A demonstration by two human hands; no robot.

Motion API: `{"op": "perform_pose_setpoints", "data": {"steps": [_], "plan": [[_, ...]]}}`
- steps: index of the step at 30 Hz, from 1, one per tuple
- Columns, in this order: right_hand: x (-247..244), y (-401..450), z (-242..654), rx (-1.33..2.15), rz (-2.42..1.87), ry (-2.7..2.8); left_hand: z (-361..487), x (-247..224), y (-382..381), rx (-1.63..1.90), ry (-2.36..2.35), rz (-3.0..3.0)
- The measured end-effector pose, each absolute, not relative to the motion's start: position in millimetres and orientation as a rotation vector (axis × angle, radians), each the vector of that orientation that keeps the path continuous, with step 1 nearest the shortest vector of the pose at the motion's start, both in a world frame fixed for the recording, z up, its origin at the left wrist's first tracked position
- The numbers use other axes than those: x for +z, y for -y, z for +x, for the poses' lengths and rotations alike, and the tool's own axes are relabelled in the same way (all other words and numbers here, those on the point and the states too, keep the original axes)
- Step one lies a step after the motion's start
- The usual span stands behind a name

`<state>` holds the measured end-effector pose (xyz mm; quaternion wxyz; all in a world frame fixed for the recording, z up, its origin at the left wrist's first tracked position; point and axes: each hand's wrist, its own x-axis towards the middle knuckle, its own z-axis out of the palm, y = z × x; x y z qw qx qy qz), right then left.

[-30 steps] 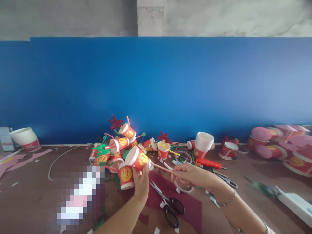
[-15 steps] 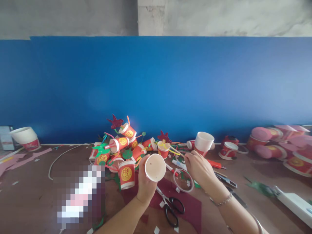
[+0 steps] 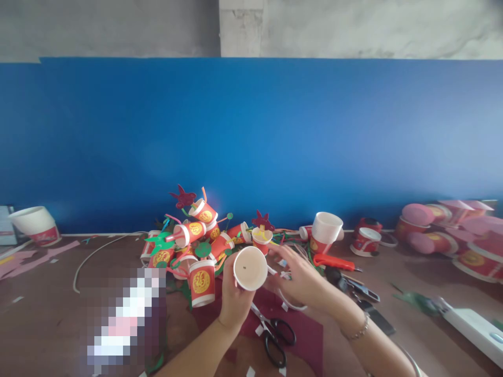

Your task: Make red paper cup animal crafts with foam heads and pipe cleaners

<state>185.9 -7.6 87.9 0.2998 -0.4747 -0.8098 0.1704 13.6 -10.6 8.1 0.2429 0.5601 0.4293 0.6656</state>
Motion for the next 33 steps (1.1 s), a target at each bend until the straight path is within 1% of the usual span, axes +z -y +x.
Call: {"op": "perform_pose_setpoints", "data": {"steps": [2,3,6,9,13,19,24,33], "plan": [[86.4,17.0,171.8,0.61,-1.135,2.169,14.5,11.6,13.1,1.78,-1.104,1.512],[84.8,20.0,165.6,0.623,-1.128,2.152,15.3,12.2,14.1,1.767,-1.046,1.503],[77.8,21.8,152.5,0.568,-1.068,2.07,18.5,9.6,16.3,1.721,-0.872,1.512],[71.8,18.3,148.3,0.544,-1.034,1.981,21.7,5.8,16.7,1.658,-0.813,1.473],[66.1,15.0,149.6,0.563,-1.082,1.781,23.1,8.8,14.5,1.555,-0.713,1.232],[58.8,13.3,149.0,0.515,-1.085,1.722,19.4,17.4,10.6,1.278,-0.511,0.847],[59.4,12.6,148.3,0.488,-1.128,1.708,17.1,18.7,9.2,1.26,-0.468,0.709],[57.7,11.2,145.0,0.519,-1.2,1.692,12.0,20.1,7.2,1.214,-0.419,0.692]]}}
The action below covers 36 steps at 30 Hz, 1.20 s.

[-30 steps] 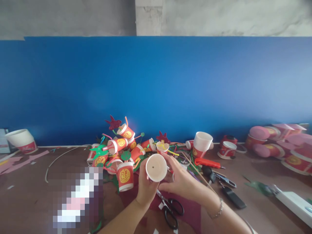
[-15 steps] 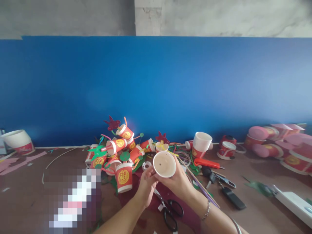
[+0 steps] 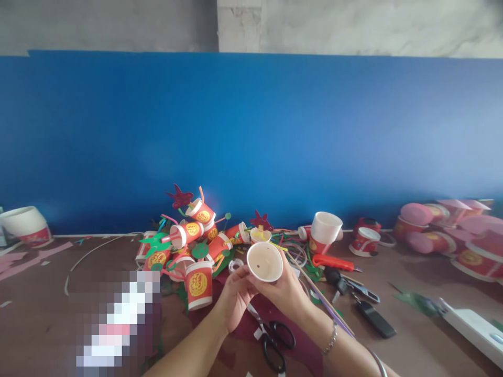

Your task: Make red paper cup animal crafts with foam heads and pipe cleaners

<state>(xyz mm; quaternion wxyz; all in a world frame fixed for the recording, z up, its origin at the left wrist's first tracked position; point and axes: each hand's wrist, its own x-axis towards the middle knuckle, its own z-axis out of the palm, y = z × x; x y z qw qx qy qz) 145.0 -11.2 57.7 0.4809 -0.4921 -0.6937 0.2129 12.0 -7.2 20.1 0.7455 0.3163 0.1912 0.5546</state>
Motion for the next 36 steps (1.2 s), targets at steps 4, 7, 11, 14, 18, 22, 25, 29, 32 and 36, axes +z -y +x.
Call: {"op": "perform_pose_setpoints", "data": {"steps": [4,7,11,14,18,22,25,29,32,36], "plan": [[57.0,11.3,145.1,0.528,-1.199,1.702,10.0,18.4,7.3,1.175,-0.394,0.676],[53.0,10.6,144.6,0.497,-1.177,1.7,8.9,14.9,6.5,1.15,-0.393,0.609],[40.2,9.2,143.3,0.471,-1.193,1.677,7.7,12.6,5.5,1.098,-0.371,0.526],[30.6,9.5,142.7,0.448,-1.202,1.688,7.1,13.0,5.4,1.075,-0.37,0.483],[21.7,10.2,142.7,0.416,-1.176,1.718,6.6,11.3,5.0,1.061,-0.45,0.46],[12.0,9.3,144.8,0.373,-1.197,1.713,6.2,8.4,3.8,1.036,-0.502,0.47],[5.5,9.0,146.6,0.319,-1.17,1.726,6.3,10.7,3.5,1.029,-0.472,0.478],[2.7,8.1,148.3,0.252,-1.115,1.754,7.7,16.2,4.5,1.013,-0.467,0.544],[2.8,6.3,148.7,0.208,-1.124,1.786,9.5,16.1,5.1,1.035,-0.5,0.596],[0.4,6.0,148.4,0.165,-1.16,1.813,9.7,12.2,4.4,1.072,-0.505,0.641]]}}
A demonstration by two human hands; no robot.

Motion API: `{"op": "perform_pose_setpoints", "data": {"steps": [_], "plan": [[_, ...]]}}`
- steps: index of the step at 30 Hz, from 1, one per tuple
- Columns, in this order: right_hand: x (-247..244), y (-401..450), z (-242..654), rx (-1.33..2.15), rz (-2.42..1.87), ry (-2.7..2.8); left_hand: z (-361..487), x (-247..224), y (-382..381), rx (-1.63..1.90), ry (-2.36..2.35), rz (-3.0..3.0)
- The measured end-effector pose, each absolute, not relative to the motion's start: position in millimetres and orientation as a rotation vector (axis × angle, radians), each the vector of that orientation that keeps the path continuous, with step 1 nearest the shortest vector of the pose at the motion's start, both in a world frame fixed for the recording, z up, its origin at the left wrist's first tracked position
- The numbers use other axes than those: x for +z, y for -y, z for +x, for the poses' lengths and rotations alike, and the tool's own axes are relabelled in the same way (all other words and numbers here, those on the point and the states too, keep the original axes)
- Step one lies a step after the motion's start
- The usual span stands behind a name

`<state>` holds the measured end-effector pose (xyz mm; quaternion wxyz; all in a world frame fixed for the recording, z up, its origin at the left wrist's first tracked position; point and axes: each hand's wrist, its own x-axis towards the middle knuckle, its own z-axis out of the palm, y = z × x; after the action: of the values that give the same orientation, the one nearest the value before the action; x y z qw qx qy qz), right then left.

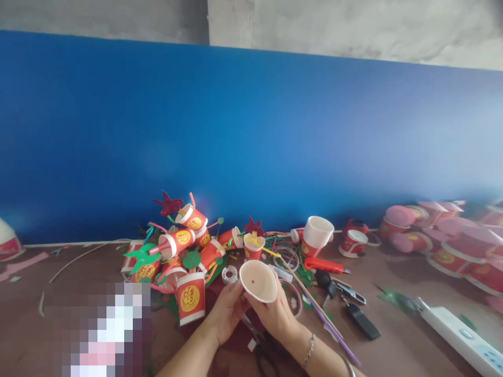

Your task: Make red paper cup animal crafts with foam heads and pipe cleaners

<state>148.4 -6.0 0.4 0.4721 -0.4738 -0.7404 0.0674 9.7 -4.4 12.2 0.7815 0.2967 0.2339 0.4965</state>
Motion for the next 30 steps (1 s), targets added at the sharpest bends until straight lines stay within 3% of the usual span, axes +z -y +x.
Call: {"op": "perform_pose_setpoints", "data": {"steps": [7,13,18,30], "plan": [[0.1,6.3,147.2,0.27,-1.194,1.771,7.5,8.8,-0.8,1.09,-0.662,0.681],[9.9,1.7,145.6,0.551,-1.26,1.601,7.2,14.5,6.9,1.527,-1.203,0.987],[11.6,6.8,144.3,0.433,-1.379,1.827,4.9,13.4,14.6,1.79,-1.268,1.164],[17.3,15.1,134.1,0.347,-1.4,1.988,0.0,8.8,21.9,1.826,-1.215,1.755]]}}
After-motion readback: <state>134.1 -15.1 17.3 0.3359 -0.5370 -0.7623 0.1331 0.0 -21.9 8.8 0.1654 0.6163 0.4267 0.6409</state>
